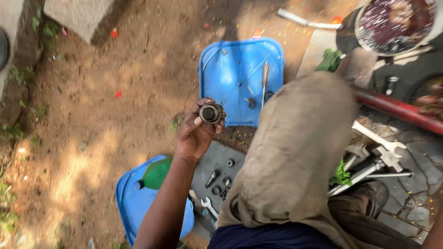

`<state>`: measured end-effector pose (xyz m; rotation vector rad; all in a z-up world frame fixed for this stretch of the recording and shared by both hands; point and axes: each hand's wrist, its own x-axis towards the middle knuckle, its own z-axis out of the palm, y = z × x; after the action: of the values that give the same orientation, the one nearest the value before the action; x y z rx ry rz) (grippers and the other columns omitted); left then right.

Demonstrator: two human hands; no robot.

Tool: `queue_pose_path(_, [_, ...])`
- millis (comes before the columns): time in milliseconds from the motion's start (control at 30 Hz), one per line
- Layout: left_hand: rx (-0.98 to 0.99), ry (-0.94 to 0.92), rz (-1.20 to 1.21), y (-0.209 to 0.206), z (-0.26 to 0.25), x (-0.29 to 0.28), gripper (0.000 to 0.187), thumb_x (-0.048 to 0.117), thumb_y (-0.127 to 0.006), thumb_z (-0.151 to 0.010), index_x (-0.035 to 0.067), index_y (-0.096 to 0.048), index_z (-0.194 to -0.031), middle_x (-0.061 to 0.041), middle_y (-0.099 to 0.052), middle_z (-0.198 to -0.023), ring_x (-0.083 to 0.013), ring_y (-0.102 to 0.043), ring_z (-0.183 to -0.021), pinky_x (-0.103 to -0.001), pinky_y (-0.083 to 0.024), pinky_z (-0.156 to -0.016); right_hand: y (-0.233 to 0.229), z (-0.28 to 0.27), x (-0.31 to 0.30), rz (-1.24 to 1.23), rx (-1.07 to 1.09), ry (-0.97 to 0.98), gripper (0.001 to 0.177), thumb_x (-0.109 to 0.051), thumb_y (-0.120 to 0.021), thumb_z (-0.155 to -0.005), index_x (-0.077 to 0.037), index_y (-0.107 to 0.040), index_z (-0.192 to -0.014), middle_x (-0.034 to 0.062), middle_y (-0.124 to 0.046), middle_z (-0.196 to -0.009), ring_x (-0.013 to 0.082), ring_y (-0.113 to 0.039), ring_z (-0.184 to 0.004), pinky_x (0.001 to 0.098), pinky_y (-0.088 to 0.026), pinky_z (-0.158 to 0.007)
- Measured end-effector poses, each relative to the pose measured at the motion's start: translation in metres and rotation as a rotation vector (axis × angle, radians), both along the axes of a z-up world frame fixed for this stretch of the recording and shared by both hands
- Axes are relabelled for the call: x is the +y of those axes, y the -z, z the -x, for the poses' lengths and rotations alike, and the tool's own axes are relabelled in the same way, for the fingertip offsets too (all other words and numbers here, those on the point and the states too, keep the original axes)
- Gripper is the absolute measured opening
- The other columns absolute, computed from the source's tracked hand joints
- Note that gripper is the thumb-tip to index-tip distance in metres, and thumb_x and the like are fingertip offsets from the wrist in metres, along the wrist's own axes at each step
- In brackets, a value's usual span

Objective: The person disassembles and greases components of a red hydraulic or mechanical cylinder, using a cloth to wipe parts and applying grease from a container.

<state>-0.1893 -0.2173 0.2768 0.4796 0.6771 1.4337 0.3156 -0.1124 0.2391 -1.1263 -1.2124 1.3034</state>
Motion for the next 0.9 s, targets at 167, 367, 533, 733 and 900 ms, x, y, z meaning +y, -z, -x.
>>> queue_pose_path(167, [0.155,0.202,-0.221,-0.078,-0.062,0.055,0.054,0.020,-0.080,-0.091,0.005,-0.052,-0.135,-0.023,-0.063,-0.130,-0.0249,-0.064,-0.103,-0.037,-0.053,-0.086,-0.129,0.035,-0.027,-0.181,0.122,-0.328,0.053,0.000,-0.062,-0.090,-0.006,-0.055,-0.142,0.0229,-0.054,-0.148,0.0366,-0.060,-0.136,0.0488,-0.056,-0.108])
queue_pose_path(367, [0.318,0.500,-0.473,-0.111,-0.145,0.089,0.051,0.004,-0.077,-0.093,0.006,-0.052,-0.137,-0.012,-0.058,-0.138,-0.0207,-0.056,-0.135,-0.035,-0.044,-0.118,-0.182,0.110,-0.063,-0.361,-0.334,-0.356,0.064,0.003,-0.070,-0.077,-0.010,-0.059,-0.139,0.0210,-0.041,-0.156,0.0377,-0.040,-0.150,0.0490,-0.035,-0.119])
queue_pose_path(533, [0.362,0.575,-0.396,-0.117,-0.173,0.108,0.050,-0.002,-0.074,-0.091,0.002,-0.051,-0.135,-0.008,-0.056,-0.139,-0.0197,-0.055,-0.137,-0.037,-0.046,-0.116,-0.166,0.125,-0.055,-0.303,-0.556,-0.100,0.068,0.000,-0.071,-0.078,-0.015,-0.055,-0.141,0.0219,-0.032,-0.158,0.0375,-0.045,-0.144,0.0462,-0.045,-0.111])
queue_pose_path(733, [0.452,0.635,-0.357,-0.102,-0.179,0.161,0.051,-0.005,-0.074,-0.091,0.000,-0.052,-0.137,-0.010,-0.062,-0.129,-0.0177,-0.065,-0.118,-0.033,-0.053,-0.102,-0.138,0.110,-0.024,-0.490,-0.773,-0.070,0.069,0.000,-0.074,-0.075,-0.014,-0.057,-0.140,0.0218,-0.038,-0.152,0.0453,-0.046,-0.141,0.0465,-0.045,-0.116])
queue_pose_path(900, [0.454,0.566,-0.359,-0.078,-0.184,0.228,0.045,-0.006,-0.068,-0.091,0.002,-0.053,-0.134,-0.009,-0.062,-0.121,-0.0167,-0.066,-0.098,-0.032,-0.055,-0.080,-0.081,0.055,0.024,-0.379,-0.802,-0.058,0.059,0.001,-0.077,-0.078,-0.016,-0.063,-0.133,0.0183,-0.054,-0.143,0.0379,-0.054,-0.135,0.0479,-0.046,-0.111])
